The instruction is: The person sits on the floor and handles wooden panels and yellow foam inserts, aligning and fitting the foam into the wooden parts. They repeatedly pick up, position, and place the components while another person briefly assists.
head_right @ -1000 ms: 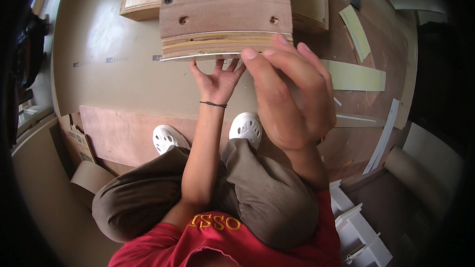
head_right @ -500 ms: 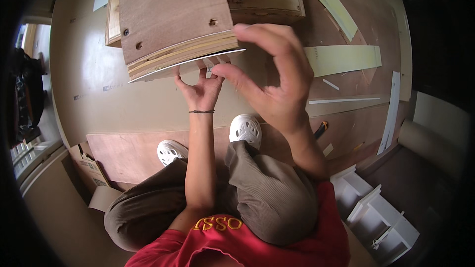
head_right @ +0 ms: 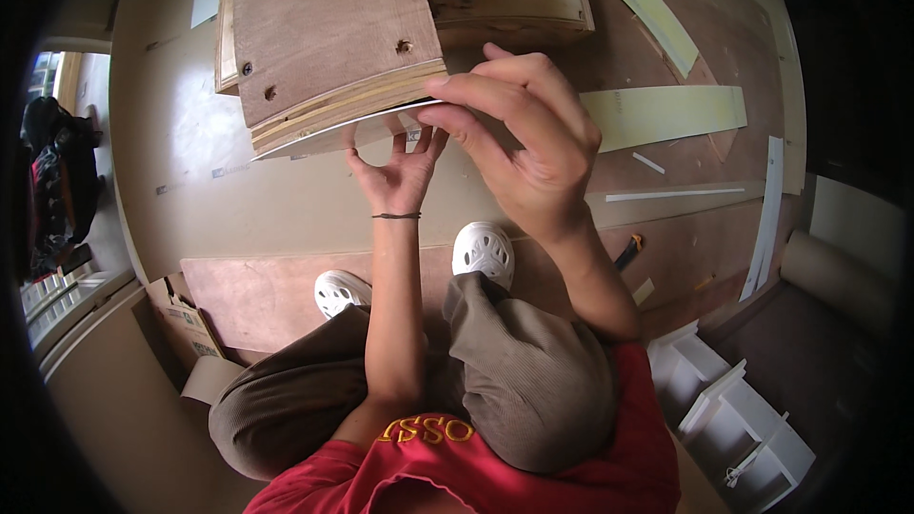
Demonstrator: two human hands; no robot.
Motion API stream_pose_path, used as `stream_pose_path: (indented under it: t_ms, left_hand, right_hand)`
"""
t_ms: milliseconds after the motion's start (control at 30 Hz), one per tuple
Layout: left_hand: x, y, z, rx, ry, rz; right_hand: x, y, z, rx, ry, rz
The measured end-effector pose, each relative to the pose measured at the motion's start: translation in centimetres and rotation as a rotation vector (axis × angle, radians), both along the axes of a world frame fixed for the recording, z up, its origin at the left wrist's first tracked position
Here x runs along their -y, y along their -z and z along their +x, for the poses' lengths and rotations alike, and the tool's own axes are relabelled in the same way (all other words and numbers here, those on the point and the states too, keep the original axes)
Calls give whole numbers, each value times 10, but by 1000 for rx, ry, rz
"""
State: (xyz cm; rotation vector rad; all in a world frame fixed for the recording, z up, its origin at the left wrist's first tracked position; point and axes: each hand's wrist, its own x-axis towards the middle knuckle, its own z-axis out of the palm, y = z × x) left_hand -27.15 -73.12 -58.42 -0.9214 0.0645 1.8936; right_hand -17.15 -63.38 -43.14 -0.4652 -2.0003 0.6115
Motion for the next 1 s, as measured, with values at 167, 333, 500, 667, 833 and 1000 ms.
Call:
stream_pose_path:
  t_ms: [167,333,500,667,833,1000]
  left_hand:
    - [-1,-2,0,29,-16,9]
    - [-3,-3,2,47,-21,11]
    - [2,1,6,-105,74,-45]
    - [11,30,18,-385,-35,-269]
    - [13,42,26,-214,-192,-233]
    - [8,43,32,-432,-67,-314]
  right_hand:
    - [-1,0,0,-18,17,5]
    - [-3,-3,0,-13,2,-27]
    - [1,-13,-7,109,36,142]
    - [12,-30,-19,380,-9,484]
    - [9,-27,-24,347,-23,477]
    - [11,-27,-23,366,2,466]
